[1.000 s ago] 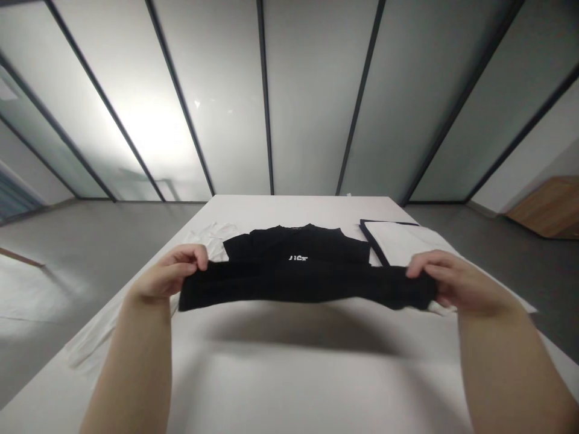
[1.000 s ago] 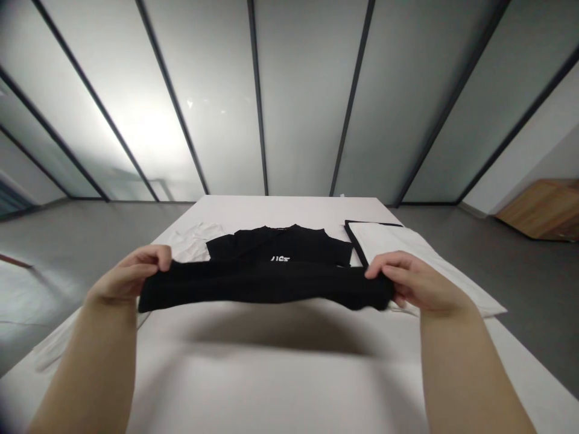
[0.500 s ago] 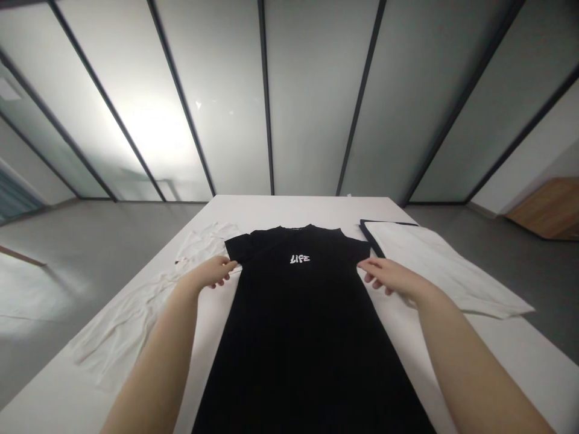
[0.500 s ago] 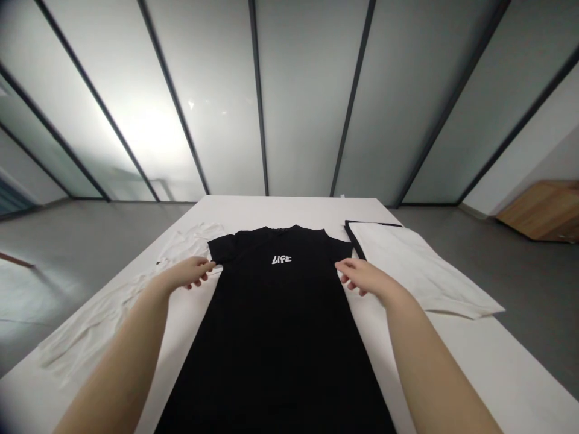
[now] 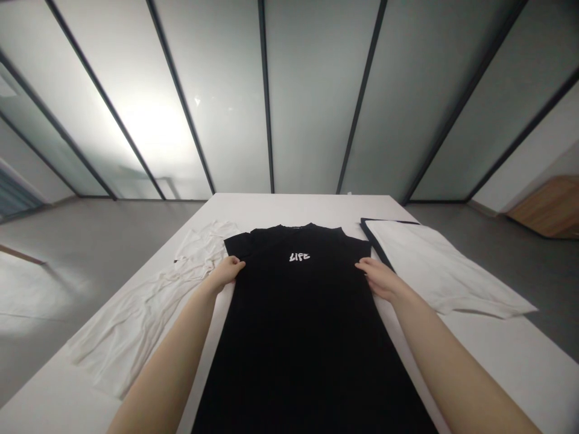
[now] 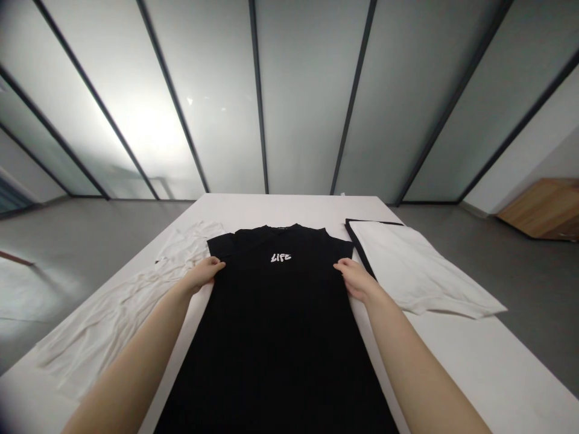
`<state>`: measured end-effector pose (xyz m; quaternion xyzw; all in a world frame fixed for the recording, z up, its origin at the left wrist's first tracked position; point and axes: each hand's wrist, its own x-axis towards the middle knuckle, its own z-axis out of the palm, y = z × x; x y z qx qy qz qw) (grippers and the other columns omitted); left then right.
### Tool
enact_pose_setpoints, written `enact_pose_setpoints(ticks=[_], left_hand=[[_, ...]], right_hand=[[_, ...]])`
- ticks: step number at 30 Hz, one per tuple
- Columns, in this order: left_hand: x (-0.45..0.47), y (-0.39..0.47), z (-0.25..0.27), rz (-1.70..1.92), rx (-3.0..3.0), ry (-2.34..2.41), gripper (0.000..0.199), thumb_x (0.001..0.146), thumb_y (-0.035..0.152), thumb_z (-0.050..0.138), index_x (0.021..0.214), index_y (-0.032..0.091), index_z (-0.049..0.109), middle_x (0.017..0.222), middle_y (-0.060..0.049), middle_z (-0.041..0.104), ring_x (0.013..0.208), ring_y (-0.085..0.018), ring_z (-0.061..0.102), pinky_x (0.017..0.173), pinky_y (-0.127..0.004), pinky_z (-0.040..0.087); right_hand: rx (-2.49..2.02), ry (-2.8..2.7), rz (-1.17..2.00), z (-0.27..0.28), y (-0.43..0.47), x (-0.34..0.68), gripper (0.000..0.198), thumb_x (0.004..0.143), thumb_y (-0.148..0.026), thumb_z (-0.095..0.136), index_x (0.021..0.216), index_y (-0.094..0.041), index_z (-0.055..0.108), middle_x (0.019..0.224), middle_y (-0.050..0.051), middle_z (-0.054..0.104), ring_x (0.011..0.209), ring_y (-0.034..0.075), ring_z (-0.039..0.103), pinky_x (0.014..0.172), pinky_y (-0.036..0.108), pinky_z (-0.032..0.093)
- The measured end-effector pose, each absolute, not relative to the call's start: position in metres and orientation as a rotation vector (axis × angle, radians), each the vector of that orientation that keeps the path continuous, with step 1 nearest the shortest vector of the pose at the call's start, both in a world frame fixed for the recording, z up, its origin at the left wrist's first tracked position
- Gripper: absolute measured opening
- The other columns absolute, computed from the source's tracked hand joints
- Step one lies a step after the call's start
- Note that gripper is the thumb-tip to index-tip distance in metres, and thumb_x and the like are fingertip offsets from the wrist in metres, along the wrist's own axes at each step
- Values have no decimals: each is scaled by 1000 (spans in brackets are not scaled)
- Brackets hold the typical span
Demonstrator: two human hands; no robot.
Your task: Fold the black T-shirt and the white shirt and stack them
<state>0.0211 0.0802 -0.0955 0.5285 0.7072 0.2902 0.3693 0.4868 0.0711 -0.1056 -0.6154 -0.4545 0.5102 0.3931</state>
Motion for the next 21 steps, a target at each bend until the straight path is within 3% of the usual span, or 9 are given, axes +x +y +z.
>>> enact_pose_setpoints(ticks=[2, 6, 10, 13, 15, 18, 21], left_hand=[[24, 78, -98, 847, 1275, 1766, 28, 85, 42, 74, 97, 22, 58, 62, 6, 50, 52, -14, 53, 49, -23, 38], [34, 78, -107, 1172, 1023, 1500, 58, 74, 36, 85, 121, 23, 54, 75, 3, 63, 66, -17, 66, 59, -25, 50], [32, 82, -114, 1220, 1038, 1504, 52, 72, 35, 85, 117, 20, 63, 80, -2, 70, 73, -19, 71, 65, -28, 56], [24, 86, -118, 1218, 1106, 1602, 46, 76, 32, 80, 118, 17, 67, 84, -5, 73, 76, -20, 72, 68, -29, 57], [18, 88, -119, 1211, 1153, 1665, 45, 77, 30, 78, 119, 16, 68, 86, -6, 73, 79, -21, 72, 72, -31, 58], [14, 91, -118, 1213, 1240, 1781, 40, 79, 25, 75, 118, 17, 70, 93, -6, 74, 91, -25, 73, 86, -38, 59], [16, 92, -114, 1228, 1327, 1899, 36, 82, 18, 70, 118, 18, 68, 109, -10, 72, 110, -29, 69, 106, -48, 52]], right_hand=[[-1455, -1024, 1353, -106, 70, 482, 25, 80, -31, 75, 100, -28, 60, 82, 0, 70, 75, 19, 68, 65, 28, 54], [-1402, -935, 1463, -105, 68, 476, 48, 80, -23, 75, 126, -28, 64, 96, 4, 78, 84, 22, 74, 72, 31, 60], [-1441, -952, 1465, -102, 67, 478, 48, 78, -19, 73, 126, -23, 69, 93, 6, 79, 77, 20, 73, 65, 29, 58], [-1537, -1021, 1410, -104, 70, 484, 47, 82, -23, 70, 129, -23, 69, 78, 1, 74, 57, 16, 63, 49, 24, 45], [-1630, -1092, 1323, -109, 73, 489, 42, 86, -27, 67, 128, -21, 68, 73, 0, 71, 52, 15, 58, 46, 23, 40], [-1728, -1311, 1078, -118, 79, 495, 31, 89, -26, 65, 119, -18, 71, 81, 4, 73, 66, 17, 66, 59, 26, 48], [-1858, -1574, 679, -119, 82, 492, 29, 90, -25, 66, 117, -17, 72, 85, 6, 72, 78, 20, 67, 73, 31, 52]])
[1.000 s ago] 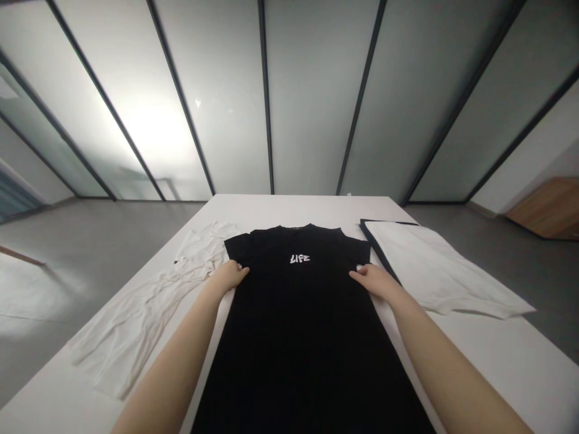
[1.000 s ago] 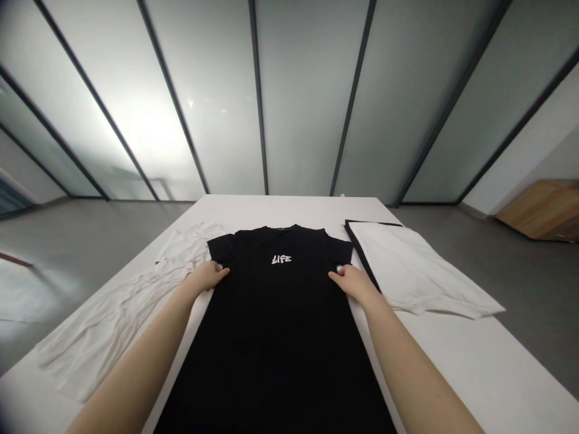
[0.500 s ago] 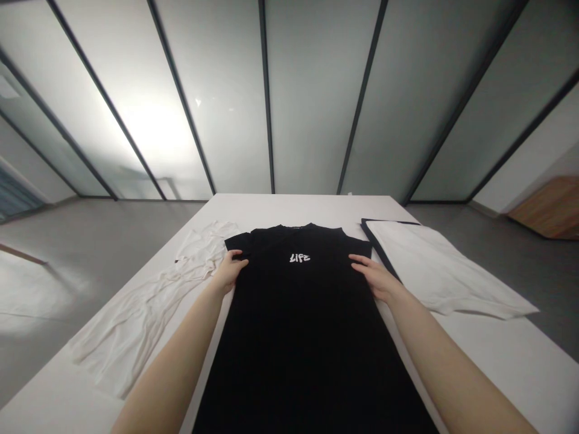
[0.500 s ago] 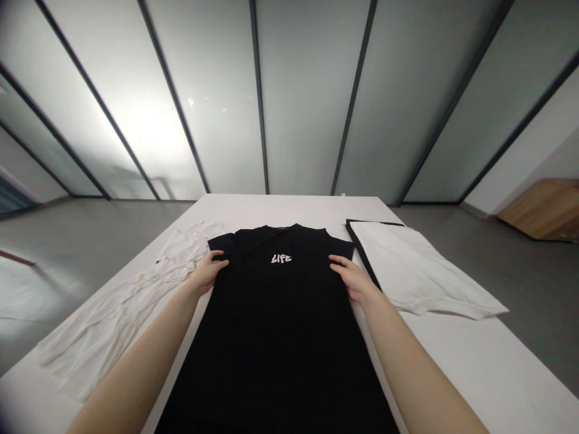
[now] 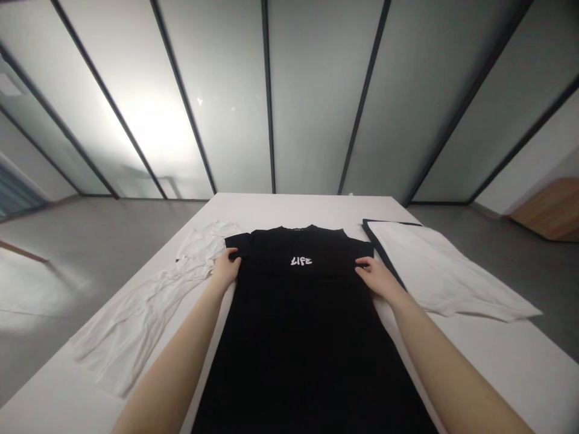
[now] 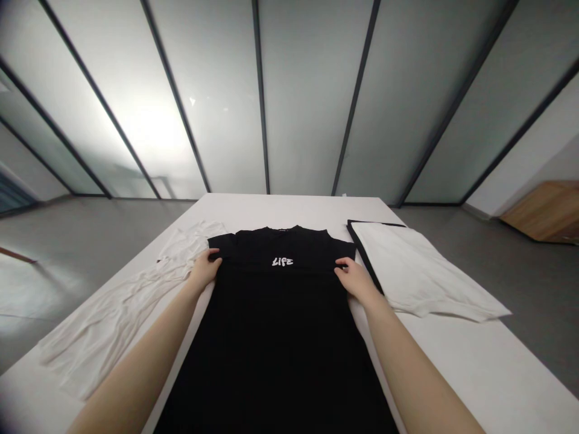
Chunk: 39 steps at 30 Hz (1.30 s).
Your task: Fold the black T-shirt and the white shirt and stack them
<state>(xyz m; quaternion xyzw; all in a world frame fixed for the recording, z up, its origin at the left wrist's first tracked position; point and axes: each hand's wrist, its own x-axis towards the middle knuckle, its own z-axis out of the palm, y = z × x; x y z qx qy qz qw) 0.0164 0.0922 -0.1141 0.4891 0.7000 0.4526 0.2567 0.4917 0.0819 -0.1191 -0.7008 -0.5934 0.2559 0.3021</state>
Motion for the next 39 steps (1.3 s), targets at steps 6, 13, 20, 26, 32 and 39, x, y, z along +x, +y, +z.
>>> enact_pose_setpoints(ticks=[6, 13, 20, 26, 32, 39], left_hand=[[57, 74, -94, 1204, 1920, 2306, 36, 93, 24, 64, 128, 17, 60, 127, -19, 59, 132, -37, 52, 111, -55, 45], [131, 28, -96, 560, 2490, 1939, 21, 102, 37, 57, 115, 24, 69, 122, -11, 67, 117, -31, 59, 102, -45, 49], [139, -10, -123, 357, 2491, 1938, 55, 104, 45, 50, 154, 22, 53, 168, -16, 42, 156, -37, 35, 126, -57, 30], [136, -54, -122, 179, 2393, 2021, 65, 103, 51, 48, 162, 23, 46, 172, -17, 34, 159, -43, 28, 126, -66, 26], [139, -50, -110, 102, 2344, 2020, 68, 104, 58, 45, 163, 24, 46, 172, -17, 33, 159, -47, 25, 122, -74, 24], [175, 36, -98, 250, 2278, 1995, 72, 108, 61, 26, 163, 17, 43, 169, -16, 40, 160, -40, 27, 126, -67, 24]], right_hand=[[-1706, -1895, -96, -97, 62, 443, 28, 98, -28, 60, 122, -20, 72, 110, 13, 65, 102, 30, 62, 96, 43, 49], [-1629, -2291, 38, -112, 20, 379, 33, 104, -33, 54, 130, -22, 72, 123, 14, 66, 110, 30, 63, 98, 41, 50], [-1873, -2259, 59, -129, -10, 379, 61, 103, -49, 55, 160, -26, 51, 169, 17, 37, 155, 45, 32, 124, 61, 26], [-1996, -2301, 204, -130, -59, 380, 67, 104, -57, 50, 166, -33, 40, 175, 14, 25, 160, 49, 18, 124, 71, 16], [-2055, -2290, 398, -111, -60, 382, 64, 104, -61, 46, 163, -34, 45, 175, 12, 26, 158, 50, 23, 121, 74, 22], [-1961, -2193, 360, -88, 32, 347, 61, 109, -50, 33, 162, -23, 45, 171, 16, 36, 155, 42, 35, 123, 59, 29]])
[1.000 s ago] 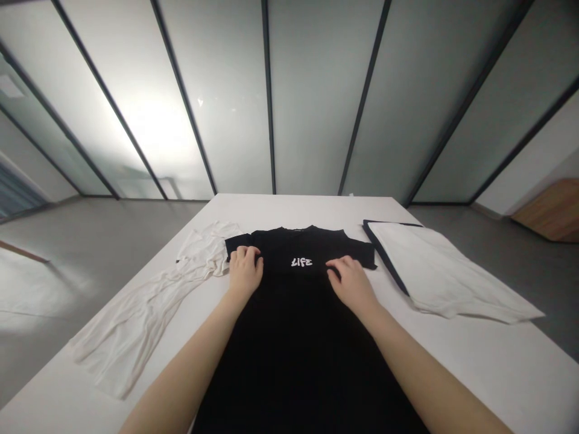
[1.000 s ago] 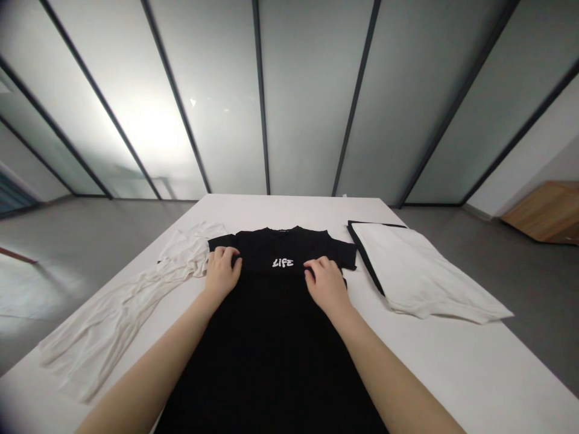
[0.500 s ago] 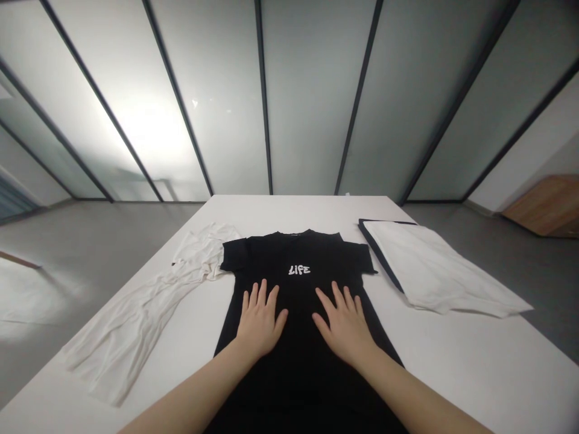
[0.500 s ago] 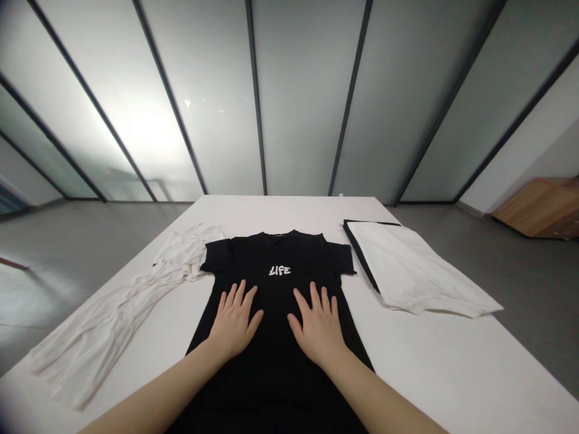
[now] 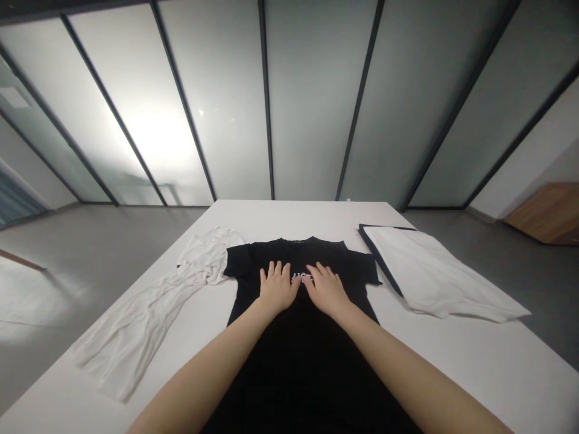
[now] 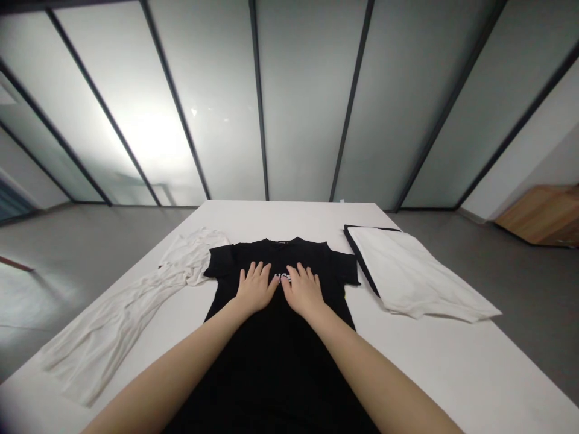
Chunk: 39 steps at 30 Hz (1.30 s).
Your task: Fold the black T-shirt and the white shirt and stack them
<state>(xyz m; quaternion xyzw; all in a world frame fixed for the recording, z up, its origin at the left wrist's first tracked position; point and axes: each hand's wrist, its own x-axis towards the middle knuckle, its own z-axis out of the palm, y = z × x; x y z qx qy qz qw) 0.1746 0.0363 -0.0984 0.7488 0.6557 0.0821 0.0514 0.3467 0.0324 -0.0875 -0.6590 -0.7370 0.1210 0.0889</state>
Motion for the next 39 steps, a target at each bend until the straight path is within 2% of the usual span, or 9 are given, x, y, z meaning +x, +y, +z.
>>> enact_pose_setpoints(ticks=[4, 8, 12, 16, 19, 23, 27, 34, 39], left_hand=[[163, 86, -109, 254, 2140, 2102, 69, 107, 57, 30, 162, 18, 45, 171, -16, 36, 160, -40, 27, 126, -65, 24], [123, 116, -114, 281, 2064, 2215, 66, 106, 53, 33, 162, 19, 46, 171, -17, 35, 158, -39, 32, 126, -59, 27], [91, 130, -110, 264, 2001, 2308, 65, 105, 52, 36, 161, 21, 46, 170, -17, 38, 156, -39, 35, 124, -55, 31], [75, 130, -106, 249, 1951, 2416, 63, 104, 54, 38, 157, 24, 52, 167, -16, 44, 156, -42, 34, 123, -58, 27], [59, 122, -104, 312, 1844, 2575, 66, 102, 54, 38, 153, 15, 53, 160, -23, 50, 151, -47, 38, 118, -63, 30], [31, 108, -100, 331, 1690, 2714, 65, 99, 50, 45, 136, 1, 63, 138, -32, 63, 139, -46, 51, 111, -57, 40], [16, 98, -96, 358, 1763, 2657, 49, 99, 45, 46, 121, 11, 74, 127, -24, 72, 130, -40, 58, 107, -50, 44], [19, 94, -89, 409, 1904, 2503, 30, 98, 35, 51, 105, 23, 78, 121, -14, 74, 119, -35, 65, 100, -44, 48], [20, 91, -92, 376, 1815, 2576, 38, 99, 33, 49, 127, 20, 71, 132, -19, 70, 124, -42, 60, 102, -54, 45]], right_hand=[[-2122, -2046, 291, -104, 83, 354, 64, 108, -50, 35, 164, -19, 44, 172, 19, 32, 158, 41, 29, 125, 60, 23], [-2148, -1959, 227, -124, 117, 391, 71, 104, -60, 38, 163, -20, 45, 172, 19, 32, 158, 42, 27, 125, 63, 20], [-2124, -1861, 164, -138, 135, 423, 74, 101, -65, 41, 160, -21, 50, 169, 19, 37, 157, 44, 28, 123, 67, 19], [-2098, -1750, 125, -143, 137, 434, 69, 103, -60, 37, 156, -19, 55, 166, 20, 42, 154, 45, 31, 122, 68, 21], [-2080, -1661, 108, -139, 133, 434, 64, 105, -50, 33, 153, -15, 57, 162, 23, 46, 150, 45, 37, 120, 66, 26], [-1972, -1642, 76, -132, 126, 434, 50, 105, -41, 39, 138, -19, 69, 154, 17, 55, 142, 40, 46, 117, 57, 35], [-1837, -1732, 70, -129, 123, 435, 38, 103, -36, 47, 123, -22, 75, 139, 13, 65, 126, 35, 54, 109, 50, 42], [-1645, -1901, 139, -130, 122, 434, 33, 102, -27, 47, 116, -19, 76, 122, 11, 73, 114, 27, 62, 106, 40, 43], [-1619, -1978, 162, -129, 121, 431, 31, 101, -26, 48, 113, -20, 77, 119, 8, 75, 110, 25, 65, 104, 37, 45]])
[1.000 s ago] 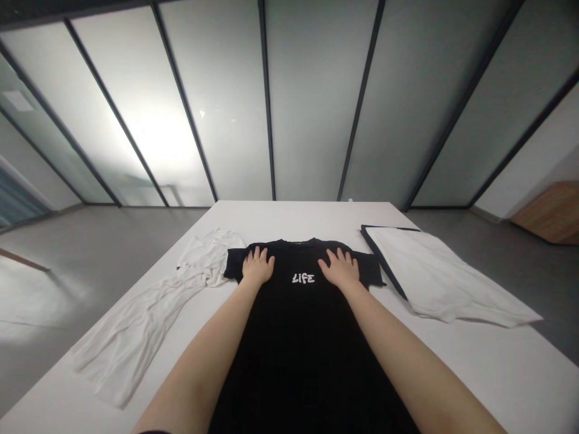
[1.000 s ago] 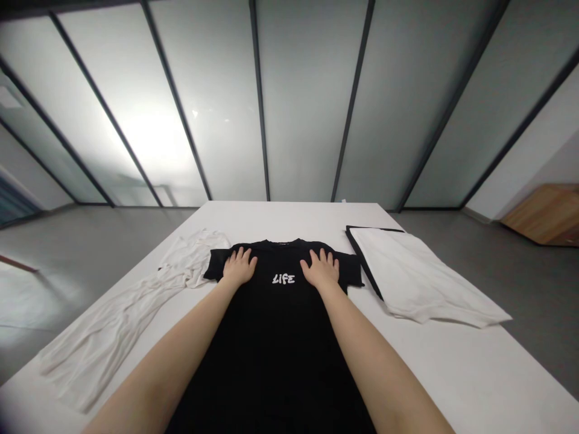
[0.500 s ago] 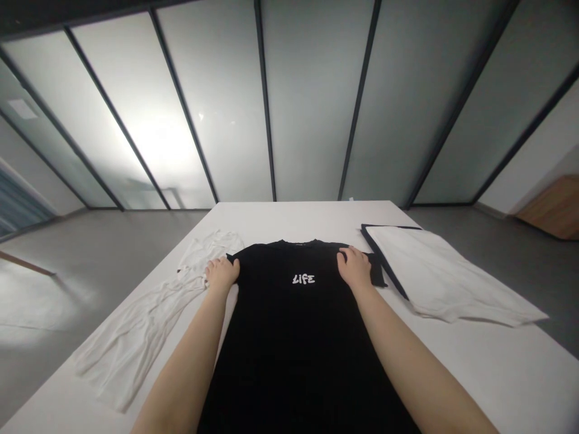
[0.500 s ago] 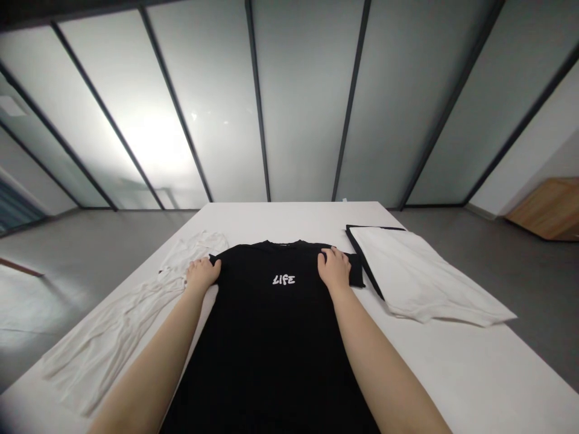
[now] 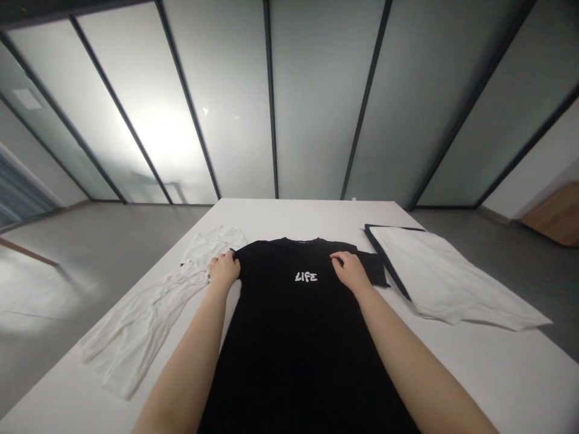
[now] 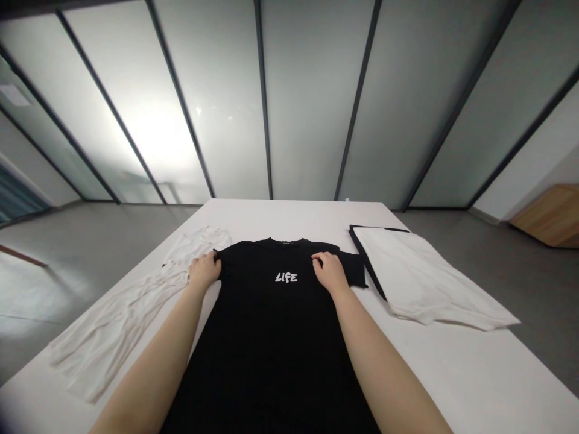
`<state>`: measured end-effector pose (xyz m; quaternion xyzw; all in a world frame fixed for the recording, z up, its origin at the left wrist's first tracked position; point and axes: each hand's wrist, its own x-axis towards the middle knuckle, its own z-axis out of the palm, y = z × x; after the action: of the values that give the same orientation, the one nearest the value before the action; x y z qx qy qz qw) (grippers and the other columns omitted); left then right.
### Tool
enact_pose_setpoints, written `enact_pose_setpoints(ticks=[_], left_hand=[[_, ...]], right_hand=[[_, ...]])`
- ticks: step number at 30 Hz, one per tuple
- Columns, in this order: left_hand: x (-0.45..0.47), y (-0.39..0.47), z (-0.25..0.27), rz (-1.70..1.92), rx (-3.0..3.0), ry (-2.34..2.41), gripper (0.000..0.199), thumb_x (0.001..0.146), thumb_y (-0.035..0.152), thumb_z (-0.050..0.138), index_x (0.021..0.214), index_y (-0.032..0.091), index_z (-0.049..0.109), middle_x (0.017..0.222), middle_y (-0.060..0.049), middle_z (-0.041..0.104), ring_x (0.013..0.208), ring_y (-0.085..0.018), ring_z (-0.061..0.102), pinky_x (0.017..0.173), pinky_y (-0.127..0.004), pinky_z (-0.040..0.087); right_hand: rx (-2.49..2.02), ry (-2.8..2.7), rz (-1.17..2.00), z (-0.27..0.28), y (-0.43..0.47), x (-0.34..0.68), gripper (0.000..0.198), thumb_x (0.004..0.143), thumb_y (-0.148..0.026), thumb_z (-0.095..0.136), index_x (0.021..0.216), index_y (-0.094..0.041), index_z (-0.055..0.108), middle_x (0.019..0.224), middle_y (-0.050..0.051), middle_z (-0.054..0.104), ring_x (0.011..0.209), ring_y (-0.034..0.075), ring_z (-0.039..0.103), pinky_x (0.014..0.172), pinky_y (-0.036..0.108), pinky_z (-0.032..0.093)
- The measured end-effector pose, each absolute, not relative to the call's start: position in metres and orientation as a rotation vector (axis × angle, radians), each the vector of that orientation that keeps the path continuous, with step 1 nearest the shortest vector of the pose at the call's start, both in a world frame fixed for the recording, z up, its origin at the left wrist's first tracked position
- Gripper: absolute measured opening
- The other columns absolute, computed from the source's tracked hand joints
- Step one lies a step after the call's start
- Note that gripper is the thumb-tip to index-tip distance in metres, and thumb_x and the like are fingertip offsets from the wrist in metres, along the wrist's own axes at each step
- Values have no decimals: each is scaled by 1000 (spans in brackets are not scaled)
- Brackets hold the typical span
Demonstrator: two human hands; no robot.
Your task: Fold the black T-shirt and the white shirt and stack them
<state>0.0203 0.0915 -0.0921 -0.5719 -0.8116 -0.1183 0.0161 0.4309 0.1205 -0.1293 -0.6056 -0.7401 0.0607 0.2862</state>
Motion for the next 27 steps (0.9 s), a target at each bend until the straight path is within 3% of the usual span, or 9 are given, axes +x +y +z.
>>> enact_pose_setpoints(ticks=[4, 9, 13, 16, 19, 22, 27], left_hand=[[22, 89, -94, -391, -1762, -2519, 47, 99, 35, 52, 142, 18, 59, 137, -20, 68, 127, -43, 57, 101, -54, 45], [20, 95, -95, -587, -1849, -2520, 48, 95, 18, 52, 143, 22, 54, 127, -11, 75, 126, -33, 62, 100, -42, 47], [14, 102, -97, -701, -1795, -2671, 53, 96, 21, 50, 149, 19, 49, 129, -12, 74, 122, -30, 67, 101, -39, 48], [10, 102, -99, -609, -1697, -2715, 53, 95, 38, 56, 143, 16, 59, 131, -19, 71, 129, -41, 60, 106, -51, 44], [8, 97, -101, -508, -1627, -2662, 56, 93, 53, 57, 138, 21, 67, 142, -21, 63, 133, -47, 53, 110, -59, 37], [7, 95, -102, -537, -1674, -2597, 48, 94, 51, 58, 135, 28, 70, 146, -16, 62, 140, -46, 46, 114, -60, 33], [3, 99, -96, -829, -1649, -2602, 25, 93, 42, 62, 106, 27, 77, 139, -11, 67, 141, -42, 47, 116, -57, 34]], right_hand=[[-1636, -1996, 164, -130, 120, 430, 30, 101, -24, 50, 112, -20, 77, 119, 8, 76, 111, 25, 65, 104, 37, 45], [-1647, -2012, 164, -130, 120, 430, 29, 101, -23, 51, 112, -20, 78, 119, 8, 76, 109, 25, 66, 104, 37, 46], [-1657, -2011, 168, -130, 120, 431, 30, 101, -24, 51, 113, -21, 78, 120, 8, 76, 111, 24, 66, 105, 37, 46], [-1661, -2008, 178, -131, 121, 431, 30, 102, -24, 51, 114, -22, 78, 119, 8, 76, 111, 24, 66, 105, 37, 46], [-1665, -2003, 186, -132, 121, 431, 30, 102, -25, 51, 114, -22, 78, 120, 8, 76, 113, 25, 65, 105, 37, 46], [-1667, -1997, 195, -133, 121, 432, 30, 102, -25, 51, 114, -22, 78, 120, 8, 76, 113, 25, 65, 105, 37, 46], [-1666, -1984, 214, -133, 122, 432, 30, 101, -26, 51, 114, -22, 78, 120, 8, 76, 113, 25, 65, 105, 38, 46]])
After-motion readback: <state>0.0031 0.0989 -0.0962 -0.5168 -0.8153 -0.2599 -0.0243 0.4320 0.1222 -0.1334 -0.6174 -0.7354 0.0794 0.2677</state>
